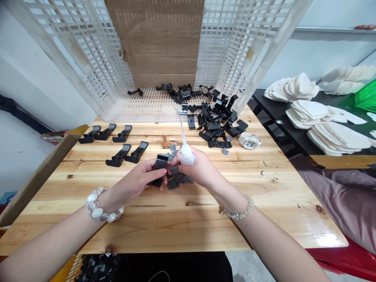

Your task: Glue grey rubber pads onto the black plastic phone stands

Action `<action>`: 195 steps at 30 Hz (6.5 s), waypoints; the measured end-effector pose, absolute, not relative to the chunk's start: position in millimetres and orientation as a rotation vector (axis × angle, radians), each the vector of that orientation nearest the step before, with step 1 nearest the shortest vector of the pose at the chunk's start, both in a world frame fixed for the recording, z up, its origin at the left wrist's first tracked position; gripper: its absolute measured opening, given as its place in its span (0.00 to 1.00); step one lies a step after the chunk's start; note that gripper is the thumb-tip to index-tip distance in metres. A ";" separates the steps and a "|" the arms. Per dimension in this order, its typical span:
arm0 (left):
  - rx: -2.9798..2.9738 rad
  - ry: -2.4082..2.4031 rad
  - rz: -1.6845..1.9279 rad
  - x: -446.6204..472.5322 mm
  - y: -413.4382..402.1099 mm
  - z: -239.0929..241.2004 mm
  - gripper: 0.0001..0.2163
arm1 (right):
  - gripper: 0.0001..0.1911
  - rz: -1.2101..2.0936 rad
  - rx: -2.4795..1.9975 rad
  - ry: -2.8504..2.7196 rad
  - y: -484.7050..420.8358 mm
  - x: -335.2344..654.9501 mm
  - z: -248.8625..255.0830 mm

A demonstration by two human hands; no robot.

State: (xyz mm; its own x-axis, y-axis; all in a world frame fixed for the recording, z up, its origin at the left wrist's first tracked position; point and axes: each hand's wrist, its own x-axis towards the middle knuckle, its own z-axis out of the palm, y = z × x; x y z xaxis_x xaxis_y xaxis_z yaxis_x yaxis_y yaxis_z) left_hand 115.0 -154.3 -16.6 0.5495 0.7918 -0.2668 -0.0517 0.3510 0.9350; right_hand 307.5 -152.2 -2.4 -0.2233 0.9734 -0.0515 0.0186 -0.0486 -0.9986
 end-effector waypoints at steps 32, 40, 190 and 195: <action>1.699 1.015 0.906 112.7 -169.5 -16.6 0.13 | 0.15 1.735 -0.938 -1.115 -161.6 312.8 -23.1; 1.641 1.003 0.898 113.2 -173.2 -16.9 0.12 | 0.15 1.660 -0.954 -1.062 -162.6 312.9 -15.7; 0.909 0.856 0.376 121.9 -165.1 -15.7 0.11 | 0.09 0.485 -1.004 -1.241 -157.9 353.8 9.4; 0.898 0.835 0.361 121.2 -164.7 -18.4 0.11 | 0.09 0.251 -1.049 -1.410 -171.0 344.0 12.3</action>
State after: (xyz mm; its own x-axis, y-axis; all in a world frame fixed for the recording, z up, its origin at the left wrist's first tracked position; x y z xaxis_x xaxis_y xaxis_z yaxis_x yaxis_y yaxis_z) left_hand 121.2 -164.7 -18.4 0.6398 0.5971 -0.4839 0.0558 0.5919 0.8041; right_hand 344.0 -171.0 12.3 0.2168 0.7032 0.6772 0.4260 0.5560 -0.7137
